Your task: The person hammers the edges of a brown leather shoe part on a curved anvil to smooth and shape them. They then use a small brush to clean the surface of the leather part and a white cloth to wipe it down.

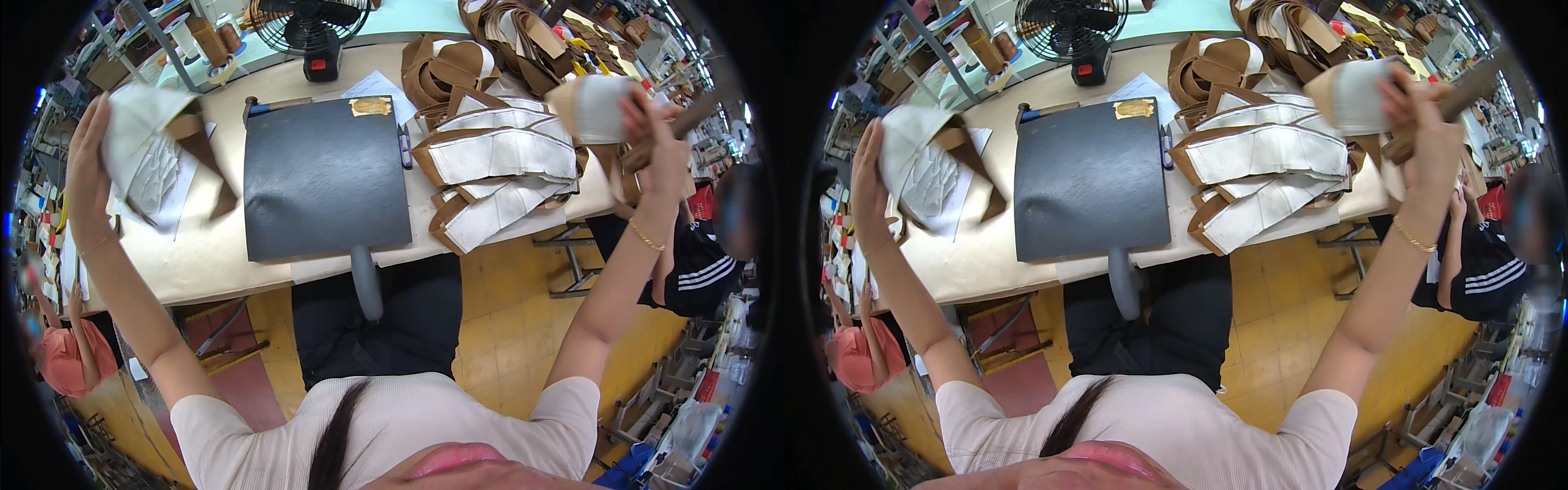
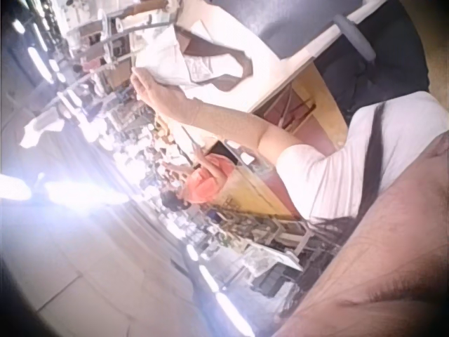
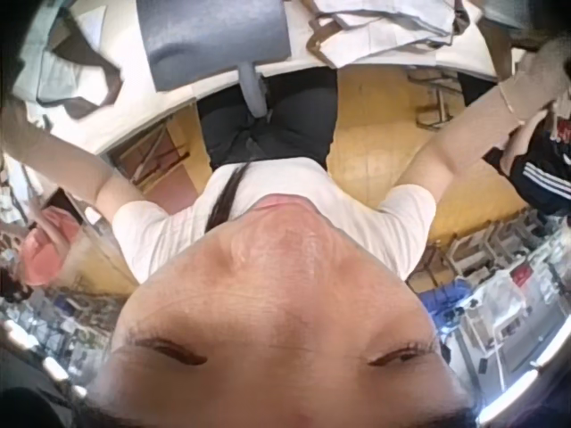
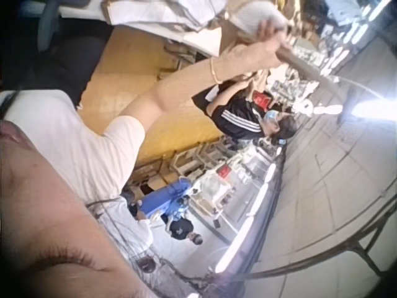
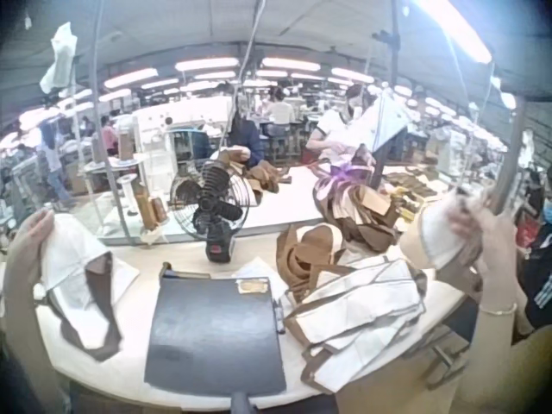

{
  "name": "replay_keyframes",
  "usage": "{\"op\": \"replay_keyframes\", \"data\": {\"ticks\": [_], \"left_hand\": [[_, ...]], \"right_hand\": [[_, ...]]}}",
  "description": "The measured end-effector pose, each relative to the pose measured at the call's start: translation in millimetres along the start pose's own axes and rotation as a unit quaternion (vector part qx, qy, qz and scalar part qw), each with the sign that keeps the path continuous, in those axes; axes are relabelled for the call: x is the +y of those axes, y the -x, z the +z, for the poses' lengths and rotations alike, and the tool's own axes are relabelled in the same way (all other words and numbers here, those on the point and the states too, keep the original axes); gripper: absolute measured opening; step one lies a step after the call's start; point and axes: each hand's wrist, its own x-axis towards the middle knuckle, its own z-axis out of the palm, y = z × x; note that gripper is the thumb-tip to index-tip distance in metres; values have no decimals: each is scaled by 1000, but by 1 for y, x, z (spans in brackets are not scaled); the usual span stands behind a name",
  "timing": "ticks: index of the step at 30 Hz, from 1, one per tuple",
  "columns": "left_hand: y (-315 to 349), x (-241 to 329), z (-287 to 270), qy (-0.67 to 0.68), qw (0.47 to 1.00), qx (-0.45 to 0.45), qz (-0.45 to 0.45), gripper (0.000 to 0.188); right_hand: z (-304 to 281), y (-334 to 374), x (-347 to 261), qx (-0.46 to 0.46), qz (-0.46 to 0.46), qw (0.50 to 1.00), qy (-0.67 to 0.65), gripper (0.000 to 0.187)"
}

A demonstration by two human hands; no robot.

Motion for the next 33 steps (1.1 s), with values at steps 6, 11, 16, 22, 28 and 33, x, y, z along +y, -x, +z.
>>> {"op": "replay_keyframes", "data": {"ticks": [6, 11, 16, 22, 28, 33], "left_hand": [[11, 19, 48, 52, 961, -269, -28, 27], [51, 30, 117, 59, 882, -467, -2, 32], [69, 42, 137, 79, 834, -540, -82, 31], [71, 33, 110, 73, 837, -533, -98, 30], [85, 30, 106, -178, 795, -553, -176, 34], [93, -3, 91, -185, 771, -563, -236, 33]], "right_hand": [[66, 61, 45, -200, 162, 966, -10, 16], [135, 112, 53, -335, 25, 939, -77, 41], [185, 152, 32, -483, 131, 841, -206, 47], [169, 165, 37, -539, 282, 762, -220, 54], [134, 143, 50, -483, 254, 831, -107, 38], [131, 125, 37, -433, 185, 871, -141, 33]]}}
